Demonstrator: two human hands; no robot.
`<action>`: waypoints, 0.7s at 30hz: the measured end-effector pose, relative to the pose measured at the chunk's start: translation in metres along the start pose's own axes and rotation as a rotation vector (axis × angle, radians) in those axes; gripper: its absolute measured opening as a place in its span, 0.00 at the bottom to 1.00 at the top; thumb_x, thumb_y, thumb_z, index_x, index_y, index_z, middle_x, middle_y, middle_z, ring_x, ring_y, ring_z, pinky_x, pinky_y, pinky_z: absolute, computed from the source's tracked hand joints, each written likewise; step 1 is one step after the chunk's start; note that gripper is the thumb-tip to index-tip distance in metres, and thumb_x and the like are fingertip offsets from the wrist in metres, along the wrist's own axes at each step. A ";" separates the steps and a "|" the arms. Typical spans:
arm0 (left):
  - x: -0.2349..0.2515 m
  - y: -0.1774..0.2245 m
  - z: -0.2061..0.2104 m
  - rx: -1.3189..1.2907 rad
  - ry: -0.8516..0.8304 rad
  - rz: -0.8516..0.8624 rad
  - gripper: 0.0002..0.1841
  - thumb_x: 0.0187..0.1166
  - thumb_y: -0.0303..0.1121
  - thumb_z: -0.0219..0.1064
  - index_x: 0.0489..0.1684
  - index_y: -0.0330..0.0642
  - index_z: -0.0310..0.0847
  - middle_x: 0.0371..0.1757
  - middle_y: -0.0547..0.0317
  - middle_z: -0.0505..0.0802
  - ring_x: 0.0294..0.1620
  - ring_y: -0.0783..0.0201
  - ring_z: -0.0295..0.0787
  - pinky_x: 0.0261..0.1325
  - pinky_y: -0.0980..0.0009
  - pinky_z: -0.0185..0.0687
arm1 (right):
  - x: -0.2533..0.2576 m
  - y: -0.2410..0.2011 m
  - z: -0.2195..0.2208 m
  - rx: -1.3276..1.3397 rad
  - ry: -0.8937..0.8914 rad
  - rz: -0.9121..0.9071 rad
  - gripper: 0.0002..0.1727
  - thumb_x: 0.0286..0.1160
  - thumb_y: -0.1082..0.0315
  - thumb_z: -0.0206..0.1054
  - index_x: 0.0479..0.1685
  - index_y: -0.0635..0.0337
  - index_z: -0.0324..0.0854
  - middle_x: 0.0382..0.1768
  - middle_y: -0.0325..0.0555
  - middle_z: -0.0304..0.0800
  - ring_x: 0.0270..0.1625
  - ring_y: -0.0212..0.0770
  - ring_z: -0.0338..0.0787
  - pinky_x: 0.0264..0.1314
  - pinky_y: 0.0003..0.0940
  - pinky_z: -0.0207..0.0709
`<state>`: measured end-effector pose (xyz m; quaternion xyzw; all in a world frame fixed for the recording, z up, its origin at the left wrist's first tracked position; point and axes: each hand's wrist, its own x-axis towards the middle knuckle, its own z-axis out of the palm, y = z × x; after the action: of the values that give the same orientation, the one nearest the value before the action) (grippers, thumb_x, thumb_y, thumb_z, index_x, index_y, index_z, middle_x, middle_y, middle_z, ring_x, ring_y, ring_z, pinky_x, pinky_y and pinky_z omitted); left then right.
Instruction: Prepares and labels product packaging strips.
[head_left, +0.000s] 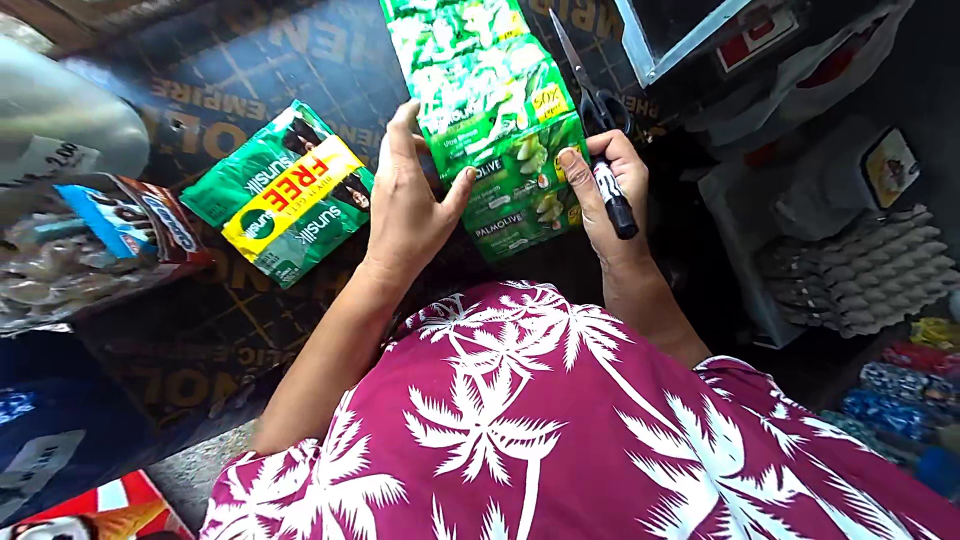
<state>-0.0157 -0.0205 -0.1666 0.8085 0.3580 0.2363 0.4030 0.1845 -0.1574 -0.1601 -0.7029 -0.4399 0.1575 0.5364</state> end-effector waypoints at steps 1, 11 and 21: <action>0.001 -0.004 0.003 -0.049 0.017 -0.003 0.41 0.79 0.45 0.71 0.87 0.34 0.55 0.68 0.42 0.82 0.46 0.61 0.90 0.48 0.67 0.89 | 0.005 0.000 -0.001 -0.135 -0.005 -0.012 0.13 0.80 0.63 0.71 0.48 0.65 0.84 0.43 0.45 0.88 0.42 0.29 0.88 0.48 0.23 0.84; -0.007 -0.007 0.033 0.231 0.175 0.112 0.33 0.71 0.39 0.75 0.77 0.36 0.74 0.71 0.34 0.77 0.54 0.49 0.85 0.51 0.61 0.85 | 0.013 0.006 0.003 0.173 -0.120 -0.085 0.25 0.96 0.56 0.42 0.64 0.70 0.74 0.62 0.50 0.87 0.35 0.32 0.92 0.29 0.28 0.88; -0.009 -0.012 0.035 0.321 0.108 0.243 0.15 0.73 0.45 0.73 0.50 0.46 0.91 0.56 0.46 0.88 0.55 0.45 0.83 0.55 0.54 0.78 | 0.020 0.023 0.044 0.236 -0.135 -0.128 0.05 0.72 0.74 0.72 0.33 0.64 0.81 0.30 0.41 0.87 0.29 0.28 0.86 0.31 0.24 0.82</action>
<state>-0.0029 -0.0388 -0.1971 0.8856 0.3122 0.2660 0.2178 0.1752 -0.1154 -0.1924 -0.5933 -0.4971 0.2205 0.5934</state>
